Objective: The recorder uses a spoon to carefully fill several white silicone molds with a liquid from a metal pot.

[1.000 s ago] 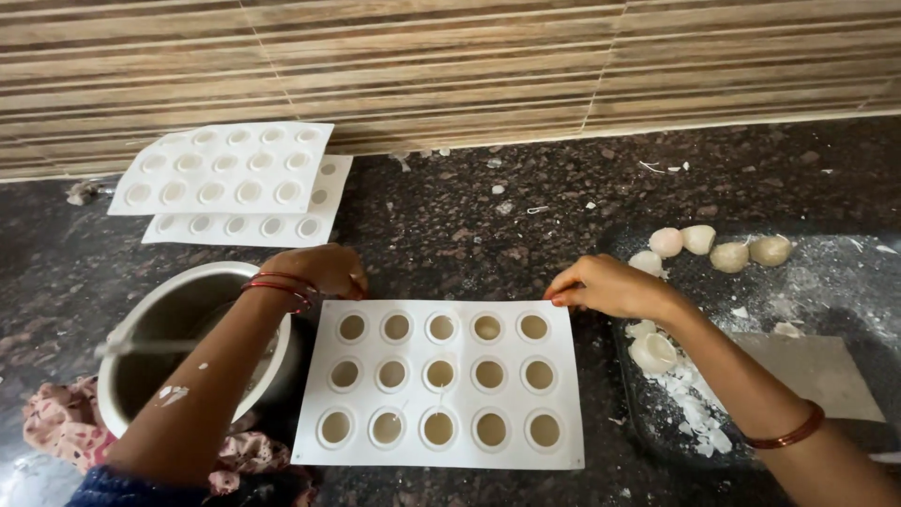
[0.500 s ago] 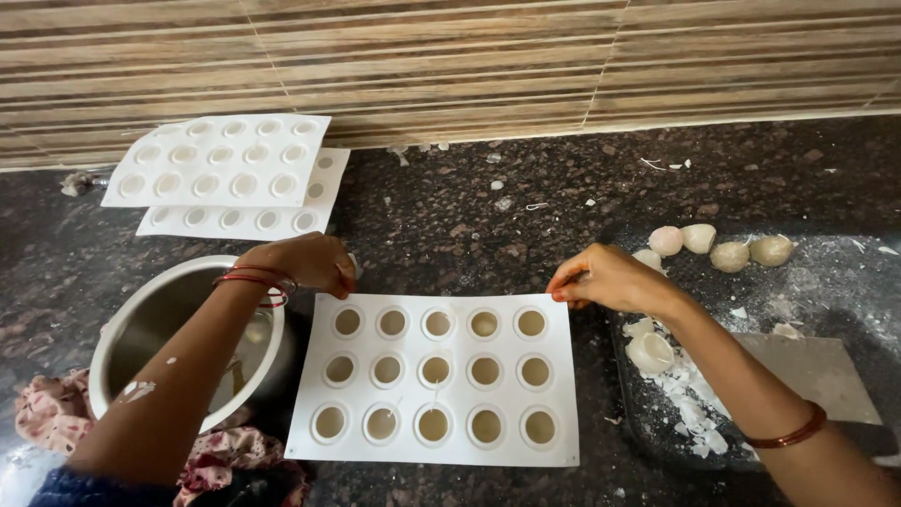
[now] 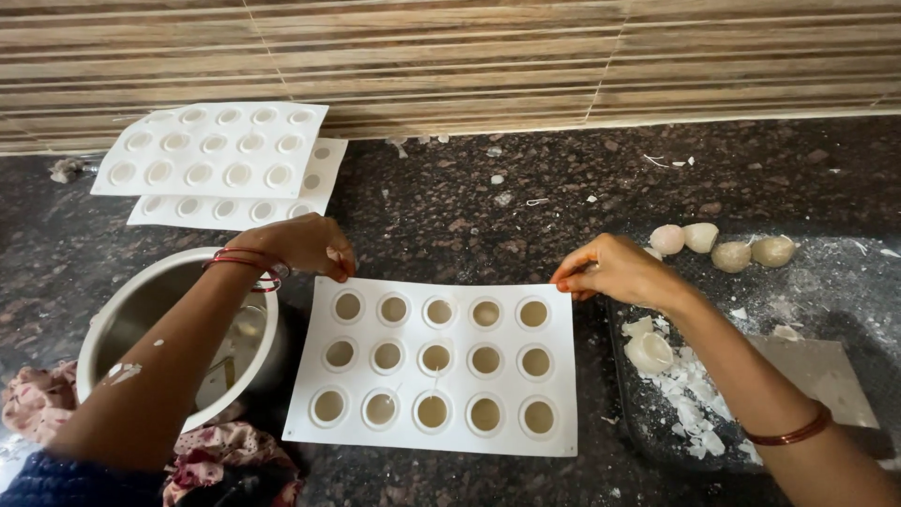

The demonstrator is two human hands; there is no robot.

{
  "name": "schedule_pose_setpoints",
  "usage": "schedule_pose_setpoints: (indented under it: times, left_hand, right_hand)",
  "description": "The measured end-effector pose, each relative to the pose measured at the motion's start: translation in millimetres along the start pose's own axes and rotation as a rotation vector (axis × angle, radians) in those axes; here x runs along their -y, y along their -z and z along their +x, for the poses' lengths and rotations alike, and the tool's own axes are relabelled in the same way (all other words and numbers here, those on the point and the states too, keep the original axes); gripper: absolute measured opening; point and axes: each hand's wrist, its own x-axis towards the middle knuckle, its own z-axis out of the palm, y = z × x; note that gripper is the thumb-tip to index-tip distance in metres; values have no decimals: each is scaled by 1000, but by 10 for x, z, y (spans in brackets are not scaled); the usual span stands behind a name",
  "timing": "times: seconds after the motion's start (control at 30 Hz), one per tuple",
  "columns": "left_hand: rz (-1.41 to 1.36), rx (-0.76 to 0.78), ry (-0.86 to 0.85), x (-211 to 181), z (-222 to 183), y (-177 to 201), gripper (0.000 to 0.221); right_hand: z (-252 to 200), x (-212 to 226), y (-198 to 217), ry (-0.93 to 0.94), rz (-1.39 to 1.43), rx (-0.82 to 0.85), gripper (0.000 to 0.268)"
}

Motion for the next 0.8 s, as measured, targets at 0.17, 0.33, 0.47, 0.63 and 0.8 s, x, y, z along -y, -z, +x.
schedule_pose_setpoints:
  times: [0.17, 0.33, 0.47, 0.63, 0.8]
  left_hand:
    - [7, 2, 7, -22, 66, 43, 26]
    - [-5, -2, 0, -13, 145, 74, 26]
    - [7, -33, -45, -21, 206, 122, 23]
    - [-5, -49, -75, -36, 303, 183, 22]
    - [4, -33, -40, -108, 345, 226, 21]
  right_hand:
    - [89, -145, 38, -14, 38, 6, 20]
    - [147, -206, 100, -11, 103, 14, 21]
    - [215, -261, 171, -12, 68, 1, 21]
    - [284, -305, 250, -19, 95, -4, 21]
    - [302, -269, 316, -24, 52, -13, 21]
